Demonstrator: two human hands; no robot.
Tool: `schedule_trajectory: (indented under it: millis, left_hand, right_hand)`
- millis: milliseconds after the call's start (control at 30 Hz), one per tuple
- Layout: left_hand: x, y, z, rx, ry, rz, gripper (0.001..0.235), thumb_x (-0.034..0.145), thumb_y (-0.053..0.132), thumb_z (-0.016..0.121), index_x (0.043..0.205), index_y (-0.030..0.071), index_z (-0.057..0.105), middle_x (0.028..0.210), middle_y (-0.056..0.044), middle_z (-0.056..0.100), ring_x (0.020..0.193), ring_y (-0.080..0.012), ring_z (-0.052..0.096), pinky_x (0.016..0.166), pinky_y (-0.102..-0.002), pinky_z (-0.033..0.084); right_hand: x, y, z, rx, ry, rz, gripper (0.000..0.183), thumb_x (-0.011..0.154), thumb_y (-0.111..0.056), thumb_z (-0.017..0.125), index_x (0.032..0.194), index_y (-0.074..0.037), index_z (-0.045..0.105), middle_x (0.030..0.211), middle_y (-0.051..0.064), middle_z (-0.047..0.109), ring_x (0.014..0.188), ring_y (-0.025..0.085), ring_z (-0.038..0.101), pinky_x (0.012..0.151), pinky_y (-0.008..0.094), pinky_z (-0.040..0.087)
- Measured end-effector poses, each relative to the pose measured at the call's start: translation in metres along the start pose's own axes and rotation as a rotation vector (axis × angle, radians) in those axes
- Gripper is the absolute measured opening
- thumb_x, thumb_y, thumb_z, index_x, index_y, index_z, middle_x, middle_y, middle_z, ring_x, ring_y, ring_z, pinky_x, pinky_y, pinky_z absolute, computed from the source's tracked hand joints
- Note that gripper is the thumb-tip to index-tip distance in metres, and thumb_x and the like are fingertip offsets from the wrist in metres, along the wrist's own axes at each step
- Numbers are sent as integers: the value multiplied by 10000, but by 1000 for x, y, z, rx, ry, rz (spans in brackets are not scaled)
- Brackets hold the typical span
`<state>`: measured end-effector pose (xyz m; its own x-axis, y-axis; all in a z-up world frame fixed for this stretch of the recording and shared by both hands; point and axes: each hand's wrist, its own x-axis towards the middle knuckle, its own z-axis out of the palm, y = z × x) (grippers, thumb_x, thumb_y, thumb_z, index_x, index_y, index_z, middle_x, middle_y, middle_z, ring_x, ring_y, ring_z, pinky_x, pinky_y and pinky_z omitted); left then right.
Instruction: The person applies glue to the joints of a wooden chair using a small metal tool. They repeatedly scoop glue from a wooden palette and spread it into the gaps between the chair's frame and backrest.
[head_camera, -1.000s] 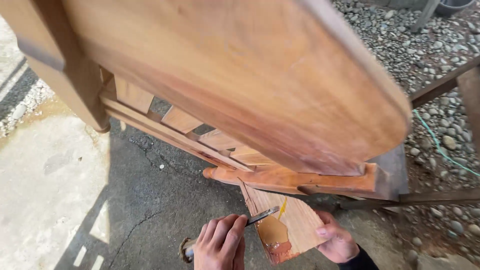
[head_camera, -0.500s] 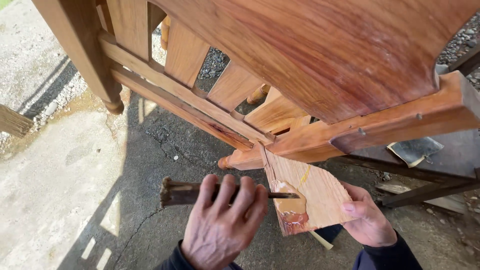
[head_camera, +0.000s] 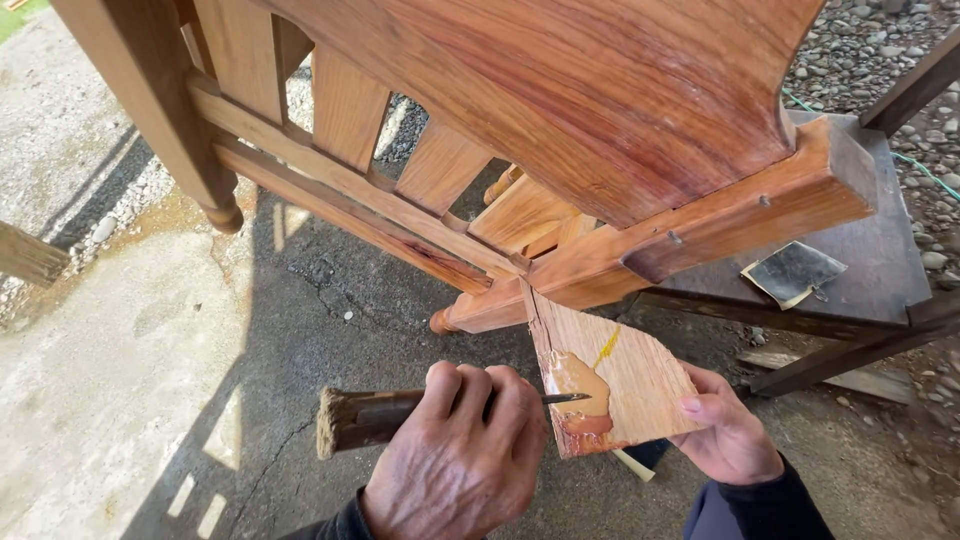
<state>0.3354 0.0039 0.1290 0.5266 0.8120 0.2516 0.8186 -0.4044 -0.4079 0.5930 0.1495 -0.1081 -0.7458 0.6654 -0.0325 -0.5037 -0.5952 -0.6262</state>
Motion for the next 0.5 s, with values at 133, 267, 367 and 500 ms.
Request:
schedule_trajectory:
  millis: [133,267,367,500]
  left_hand:
    - [12,9,-11,46,-69,57,315,819,219,601,939,-49,714,928,-203,630,817,-332,631,737,-448,459]
    - [21,19,-15,-1,-216,68,272,848,190,633,892,-61,729,820,-216,636,762,-329,636,686,-440,442]
    - [30,21,-21,54,-264,52,303,779,217,655,836,-70,732,799,-220,651,703,-317,642,678,-463,456]
    - [38,25,-20,46,-406,78,293,779,209,666,787,-77,729,707,-202,628,638,-325,630,655,-498,453]
  right_hand:
    - [10,1,0,-51,-18,20,782,871,-163,631,1499,199,338,1348,311,596,1190,319,644,1008,479,525]
    - [14,-3,18,-69,-25,34,749,874,-169,603,1492,159,337,1338,282,601,1160,316,671,970,506,568]
    - [14,2,14,-139,3,7,743,892,-157,592,1520,140,329,1361,281,599,1178,301,660,995,470,551]
    - [12,8,12,-182,10,-40,732,911,-140,593,1531,138,322,1369,284,599,1198,287,652,1008,459,550]
